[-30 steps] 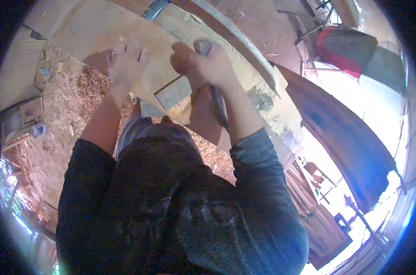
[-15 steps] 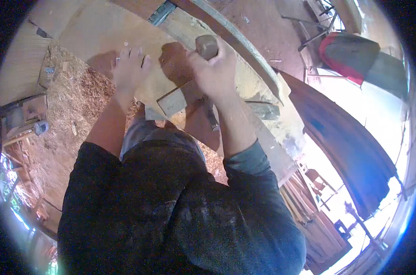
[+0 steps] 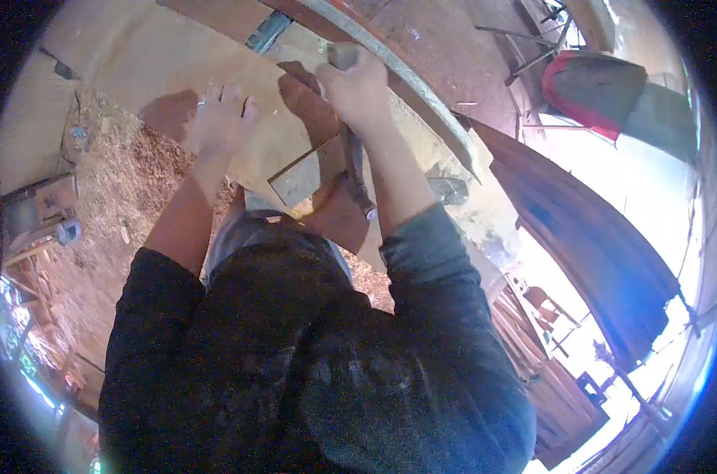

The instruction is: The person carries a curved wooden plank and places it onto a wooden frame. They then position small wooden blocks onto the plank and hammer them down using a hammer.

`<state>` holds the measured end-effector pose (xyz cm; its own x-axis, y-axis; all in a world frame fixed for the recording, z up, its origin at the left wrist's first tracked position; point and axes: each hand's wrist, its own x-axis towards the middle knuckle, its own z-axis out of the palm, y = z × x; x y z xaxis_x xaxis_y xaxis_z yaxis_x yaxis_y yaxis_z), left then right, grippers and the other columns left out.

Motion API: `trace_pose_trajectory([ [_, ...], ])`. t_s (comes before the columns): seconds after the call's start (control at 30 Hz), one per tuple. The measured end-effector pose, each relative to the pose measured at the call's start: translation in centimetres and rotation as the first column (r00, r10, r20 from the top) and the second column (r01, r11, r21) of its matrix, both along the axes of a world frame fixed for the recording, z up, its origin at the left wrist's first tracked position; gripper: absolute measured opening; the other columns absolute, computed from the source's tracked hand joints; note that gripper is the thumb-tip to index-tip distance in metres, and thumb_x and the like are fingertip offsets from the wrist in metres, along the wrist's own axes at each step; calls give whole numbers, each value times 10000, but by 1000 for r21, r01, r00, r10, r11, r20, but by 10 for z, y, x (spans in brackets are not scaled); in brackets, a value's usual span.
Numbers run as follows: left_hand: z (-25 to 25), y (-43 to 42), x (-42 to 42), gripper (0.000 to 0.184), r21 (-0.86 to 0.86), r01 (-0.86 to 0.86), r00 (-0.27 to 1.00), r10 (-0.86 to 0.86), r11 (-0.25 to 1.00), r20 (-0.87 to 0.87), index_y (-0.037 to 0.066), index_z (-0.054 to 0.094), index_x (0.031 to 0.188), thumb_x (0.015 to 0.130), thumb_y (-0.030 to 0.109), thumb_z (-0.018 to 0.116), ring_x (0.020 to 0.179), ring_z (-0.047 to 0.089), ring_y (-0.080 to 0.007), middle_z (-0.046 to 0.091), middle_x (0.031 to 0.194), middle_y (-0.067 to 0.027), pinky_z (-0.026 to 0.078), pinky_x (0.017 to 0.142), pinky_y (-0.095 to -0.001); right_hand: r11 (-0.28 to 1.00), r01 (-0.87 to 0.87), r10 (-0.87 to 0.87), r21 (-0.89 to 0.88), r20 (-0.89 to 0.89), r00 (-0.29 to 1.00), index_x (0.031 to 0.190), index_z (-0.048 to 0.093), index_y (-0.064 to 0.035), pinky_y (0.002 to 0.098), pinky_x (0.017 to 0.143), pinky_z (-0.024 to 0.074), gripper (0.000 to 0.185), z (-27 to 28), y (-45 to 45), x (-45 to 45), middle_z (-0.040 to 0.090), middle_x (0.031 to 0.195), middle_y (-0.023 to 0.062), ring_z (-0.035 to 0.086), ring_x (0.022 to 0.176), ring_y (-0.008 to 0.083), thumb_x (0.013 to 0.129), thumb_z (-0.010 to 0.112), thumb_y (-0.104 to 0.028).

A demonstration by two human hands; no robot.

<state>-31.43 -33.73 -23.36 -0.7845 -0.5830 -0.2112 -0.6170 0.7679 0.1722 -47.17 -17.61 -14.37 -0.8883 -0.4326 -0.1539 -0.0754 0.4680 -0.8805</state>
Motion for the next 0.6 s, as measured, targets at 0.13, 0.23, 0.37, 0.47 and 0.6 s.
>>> trace_pose_trajectory([
  [0.13,-8,6,-53,431,-38,77,991,-80,996,-105,174,582,1275,908,401,586,1312,470,-300,518,1376,-106,369,1037,-545,996,-56,56,63,5,998,893,634,2,319,628,487,200,4,3,-2,621,744,63,597,669,145,795,716,-152],
  [0.23,-33,16,-88,439,-102,176,959,-194,979,-207,216,590,1296,890,381,611,1322,460,-264,518,1375,-74,345,1047,-520,981,-16,3,-193,-69,998,805,605,-18,291,581,474,236,27,25,21,578,638,29,562,596,105,822,754,-200],
  [0.37,-26,12,-107,363,-69,147,969,-157,987,-191,252,688,1197,855,362,637,1298,487,-231,559,1336,-13,337,1050,-512,983,-162,178,-88,221,959,719,594,-44,281,579,451,326,49,15,-7,581,613,10,547,579,94,853,756,-293],
  [0.47,-25,29,-93,303,-30,148,981,-151,988,-123,250,735,1110,844,357,637,1287,498,-224,581,1309,8,342,1052,-517,978,-197,209,-68,310,927,681,587,-50,281,562,427,383,60,0,-27,568,600,8,525,565,93,886,716,-346],
  [0.6,-37,15,-106,252,-29,117,983,-120,993,-138,237,771,1009,839,358,630,1275,509,-222,601,1283,21,350,1054,-522,979,-166,164,-116,-26,986,674,558,-50,268,549,396,399,56,40,0,564,617,14,512,556,102,913,701,-335],
])
